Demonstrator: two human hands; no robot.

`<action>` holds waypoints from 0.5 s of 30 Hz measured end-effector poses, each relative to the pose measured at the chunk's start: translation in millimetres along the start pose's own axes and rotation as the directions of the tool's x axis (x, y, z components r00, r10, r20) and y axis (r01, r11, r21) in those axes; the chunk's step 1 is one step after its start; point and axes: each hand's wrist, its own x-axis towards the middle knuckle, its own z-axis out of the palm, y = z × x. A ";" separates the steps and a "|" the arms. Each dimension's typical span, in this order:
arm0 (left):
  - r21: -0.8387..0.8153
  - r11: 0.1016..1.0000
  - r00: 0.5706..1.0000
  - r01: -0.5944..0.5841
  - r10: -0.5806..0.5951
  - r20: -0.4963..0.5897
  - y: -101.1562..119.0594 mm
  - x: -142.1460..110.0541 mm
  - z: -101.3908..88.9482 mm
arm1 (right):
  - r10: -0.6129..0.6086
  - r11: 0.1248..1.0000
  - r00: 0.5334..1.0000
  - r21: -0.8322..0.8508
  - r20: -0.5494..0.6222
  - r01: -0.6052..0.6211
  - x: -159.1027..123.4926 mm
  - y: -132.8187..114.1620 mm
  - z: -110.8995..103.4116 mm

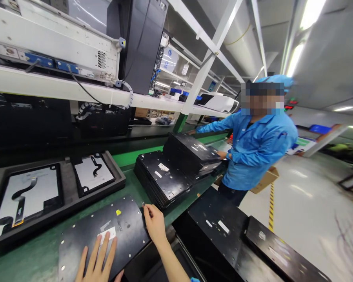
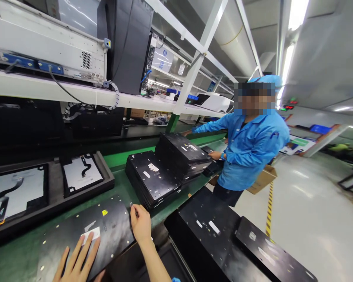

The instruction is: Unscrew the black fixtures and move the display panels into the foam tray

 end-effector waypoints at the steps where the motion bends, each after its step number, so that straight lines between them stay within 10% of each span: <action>1: 0.034 0.998 0.999 -0.044 0.043 0.010 -1.6 0.6 -1.9 | 0.003 1.000 1.000 -0.001 -0.002 -0.003 -0.2 -1.5 -0.6; 15: 0.029 0.995 0.994 -0.095 0.094 0.048 -3.7 1.4 -3.8 | 0.018 1.000 1.000 0.019 0.007 -0.018 -0.9 -0.6 -0.9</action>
